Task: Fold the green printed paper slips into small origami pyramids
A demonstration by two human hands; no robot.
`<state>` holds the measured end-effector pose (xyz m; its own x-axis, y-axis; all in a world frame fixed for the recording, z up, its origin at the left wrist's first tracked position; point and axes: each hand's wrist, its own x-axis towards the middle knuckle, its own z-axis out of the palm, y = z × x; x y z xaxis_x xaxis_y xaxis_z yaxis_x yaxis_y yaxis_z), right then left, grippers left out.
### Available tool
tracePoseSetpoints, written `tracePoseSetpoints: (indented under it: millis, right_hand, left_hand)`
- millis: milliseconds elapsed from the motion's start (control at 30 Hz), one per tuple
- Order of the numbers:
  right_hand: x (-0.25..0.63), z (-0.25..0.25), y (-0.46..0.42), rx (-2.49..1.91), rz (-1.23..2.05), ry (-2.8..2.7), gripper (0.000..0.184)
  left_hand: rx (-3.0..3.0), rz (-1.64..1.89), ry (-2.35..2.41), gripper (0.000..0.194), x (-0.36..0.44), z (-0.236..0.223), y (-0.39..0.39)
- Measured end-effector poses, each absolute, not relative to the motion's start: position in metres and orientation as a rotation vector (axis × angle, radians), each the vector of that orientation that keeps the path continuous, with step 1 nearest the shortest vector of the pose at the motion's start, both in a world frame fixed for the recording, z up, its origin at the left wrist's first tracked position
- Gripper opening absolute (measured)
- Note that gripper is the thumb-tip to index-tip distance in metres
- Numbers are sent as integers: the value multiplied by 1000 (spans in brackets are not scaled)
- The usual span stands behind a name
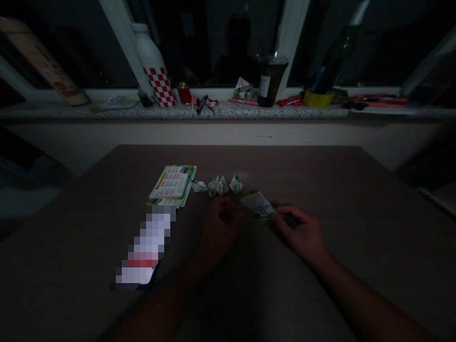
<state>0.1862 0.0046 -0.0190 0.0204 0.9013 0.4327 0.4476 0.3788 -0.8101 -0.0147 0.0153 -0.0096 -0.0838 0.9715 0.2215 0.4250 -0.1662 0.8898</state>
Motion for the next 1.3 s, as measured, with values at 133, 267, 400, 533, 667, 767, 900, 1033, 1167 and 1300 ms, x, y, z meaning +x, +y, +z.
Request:
tracePoseSetpoints:
  millis: [133, 267, 400, 533, 667, 767, 900, 1033, 1167, 1300]
  right_hand:
    - [189, -13, 4, -1109, 287, -1822, 5]
    - [186, -7, 2, -1044, 95, -1973, 8]
    - [181, -4, -2, -1040, -21, -2102, 7]
    - [178, -2, -4, -1019, -84, -2157, 8]
    - [177, 0, -6, -1022, -74, -2170, 9]
    - [177, 0, -6, -1005, -75, -2177, 10]
    - [178, 0, -7, -992, -72, -2182, 11]
    - [178, 1, -7, -948, -69, -2191, 13]
    - [179, 1, -7, -914, -71, -2201, 13]
    - [181, 0, -7, -897, -68, -2197, 17]
  left_hand:
    - [2119, 1435, 1571, 23, -16, -5, 8]
    - [2559, 1495, 1364, 20, -11, 6, -1]
    - [2725, 1323, 1340, 9, -5, 10, -4]
    - [2754, 1237, 1346, 7, -4, 7, -2]
    - [2751, 1178, 1347, 7, -5, 7, -1]
    - [2745, 1165, 1338, 8, -4, 8, -1]
    - [2734, 1178, 1304, 8, -4, 8, 0]
    - [2713, 1199, 1293, 7, -4, 5, 1]
    - [2731, 1167, 1288, 8, -4, 6, 1]
    - [2738, 1140, 1287, 9, -3, 9, 2]
